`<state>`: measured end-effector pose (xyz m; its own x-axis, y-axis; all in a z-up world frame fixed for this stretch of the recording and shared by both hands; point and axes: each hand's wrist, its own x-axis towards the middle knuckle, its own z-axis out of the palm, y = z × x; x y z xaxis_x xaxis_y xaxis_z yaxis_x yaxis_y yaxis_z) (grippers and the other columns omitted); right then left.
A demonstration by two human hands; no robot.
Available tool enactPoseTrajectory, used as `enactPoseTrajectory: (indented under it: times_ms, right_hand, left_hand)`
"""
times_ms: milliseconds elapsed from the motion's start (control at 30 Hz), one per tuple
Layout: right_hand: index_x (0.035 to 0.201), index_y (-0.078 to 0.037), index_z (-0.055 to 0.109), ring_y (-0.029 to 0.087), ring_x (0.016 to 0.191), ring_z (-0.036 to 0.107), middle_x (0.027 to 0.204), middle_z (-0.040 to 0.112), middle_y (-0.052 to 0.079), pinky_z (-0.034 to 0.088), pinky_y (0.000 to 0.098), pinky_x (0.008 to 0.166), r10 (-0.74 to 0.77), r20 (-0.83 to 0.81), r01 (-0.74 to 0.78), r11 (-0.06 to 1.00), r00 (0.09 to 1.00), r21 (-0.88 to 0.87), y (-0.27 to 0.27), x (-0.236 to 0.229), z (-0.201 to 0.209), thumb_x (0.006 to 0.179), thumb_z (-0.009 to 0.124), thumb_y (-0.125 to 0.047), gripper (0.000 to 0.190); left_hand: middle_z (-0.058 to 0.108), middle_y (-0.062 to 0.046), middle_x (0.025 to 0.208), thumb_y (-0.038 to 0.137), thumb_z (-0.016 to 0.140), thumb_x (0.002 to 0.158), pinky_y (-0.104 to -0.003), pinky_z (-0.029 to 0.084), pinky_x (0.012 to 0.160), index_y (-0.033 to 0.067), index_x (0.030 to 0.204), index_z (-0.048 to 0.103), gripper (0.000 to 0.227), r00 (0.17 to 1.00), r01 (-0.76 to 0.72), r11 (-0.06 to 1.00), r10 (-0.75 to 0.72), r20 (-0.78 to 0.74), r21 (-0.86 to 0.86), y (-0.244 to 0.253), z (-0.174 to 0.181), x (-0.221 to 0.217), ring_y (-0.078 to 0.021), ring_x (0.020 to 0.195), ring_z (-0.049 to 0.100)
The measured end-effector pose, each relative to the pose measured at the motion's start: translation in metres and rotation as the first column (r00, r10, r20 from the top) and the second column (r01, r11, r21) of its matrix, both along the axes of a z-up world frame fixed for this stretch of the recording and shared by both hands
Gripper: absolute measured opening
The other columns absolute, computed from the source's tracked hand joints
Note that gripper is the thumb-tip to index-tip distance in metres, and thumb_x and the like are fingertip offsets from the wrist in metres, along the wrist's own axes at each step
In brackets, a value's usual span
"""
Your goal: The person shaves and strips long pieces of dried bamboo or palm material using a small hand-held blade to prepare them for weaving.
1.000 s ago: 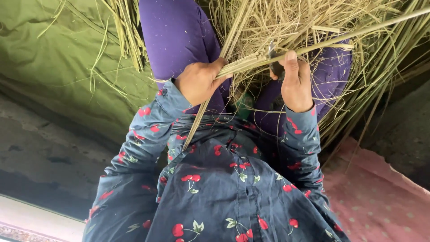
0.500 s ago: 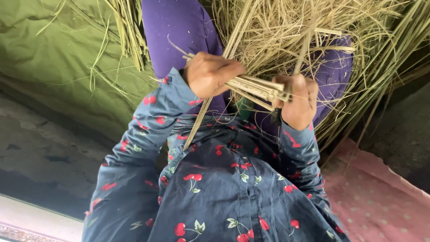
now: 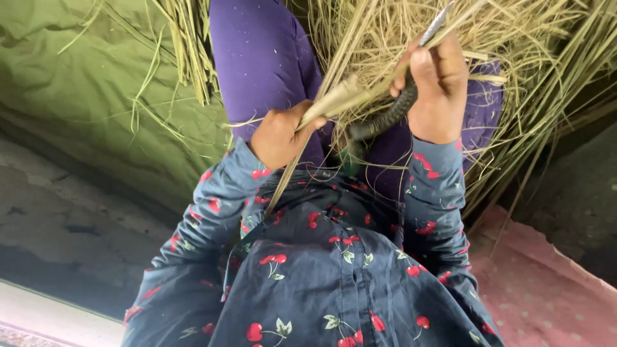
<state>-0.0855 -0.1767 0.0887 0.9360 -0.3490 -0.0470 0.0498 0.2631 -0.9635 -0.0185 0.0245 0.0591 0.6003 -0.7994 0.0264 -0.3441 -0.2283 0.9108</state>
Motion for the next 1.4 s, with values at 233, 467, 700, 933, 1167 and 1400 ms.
enactPoseTrajectory:
  times_ms: [233,467,700,933,1167,1400]
  right_hand:
    - [0.095,0.004,0.045,0.015,0.049,0.039,0.071,0.044,0.011,0.037,0.0238,0.042,-0.1,0.036,0.096,0.702,0.994,-0.706,0.008,0.009,-0.007,0.085,0.044,0.011,0.012]
    - [0.082,0.007,0.052,0.015,0.046,0.032,0.061,0.04,0.007,0.029,0.026,0.039,-0.204,0.119,0.193,0.394,0.972,-0.899,0.003,0.003,-0.007,0.087,0.048,0.003,0.008]
    - [0.105,0.007,0.045,0.015,0.042,0.039,0.064,0.046,0.011,0.031,0.0247,0.031,-0.157,0.054,0.132,0.544,0.986,-0.829,-0.004,-0.005,0.004,0.091,0.042,0.008,0.014]
    - [0.087,0.006,0.048,0.012,0.045,0.046,0.062,0.051,0.009,0.037,0.0197,0.037,0.213,-0.343,-0.364,0.801,0.915,-0.475,0.02,-0.001,0.025,0.082,0.049,0.009,0.006]
    - [0.073,-0.007,0.036,0.012,0.047,0.03,0.059,0.032,0.0,0.027,0.024,0.041,0.137,-0.423,-0.41,0.624,0.896,-0.665,-0.006,-0.009,-0.037,0.078,0.072,-0.026,0.041]
    - [0.108,-0.002,0.047,0.007,0.05,0.042,0.082,0.053,0.007,0.034,0.0176,0.035,-0.074,-0.35,0.034,0.992,0.934,-0.118,-0.012,-0.002,-0.044,0.086,0.051,-0.007,0.022]
  left_hand:
    - [0.053,-0.008,0.048,0.021,0.05,0.082,-0.037,0.039,0.032,0.0027,0.083,0.047,0.019,0.963,-0.179,0.909,0.083,0.255,0.377,-0.015,0.002,-0.009,-0.0254,0.034,0.052]
    - [0.055,-0.009,0.051,0.015,0.057,0.078,-0.032,0.04,0.034,0.0008,0.082,0.05,0.016,0.987,-0.137,0.982,0.146,-0.064,0.127,-0.031,-0.034,-0.015,-0.0214,0.036,0.053]
    - [0.043,-0.002,0.051,0.022,0.045,0.085,-0.023,0.034,0.031,0.0035,0.085,0.044,0.018,0.295,-0.445,0.894,0.095,-0.951,-0.048,-0.021,-0.029,0.01,-0.0105,0.036,0.038]
    - [0.055,-0.022,0.085,0.02,0.037,0.085,-0.031,0.055,0.06,-0.0057,0.097,0.04,0.029,0.232,-0.193,0.961,-0.149,-0.961,-0.196,-0.042,-0.043,0.0,-0.0285,0.074,0.06]
    - [0.043,-0.003,0.057,0.017,0.045,0.085,-0.02,0.027,0.032,0.0056,0.093,0.042,0.014,-0.028,-0.205,0.97,-0.136,-0.99,-0.128,-0.044,-0.046,-0.018,-0.008,0.04,0.035]
    - [0.044,-0.005,0.057,0.02,0.044,0.084,-0.021,0.029,0.034,0.0022,0.085,0.045,0.018,-0.079,-0.128,0.991,-0.056,-0.995,-0.045,-0.045,-0.05,-0.04,-0.0098,0.04,0.036]
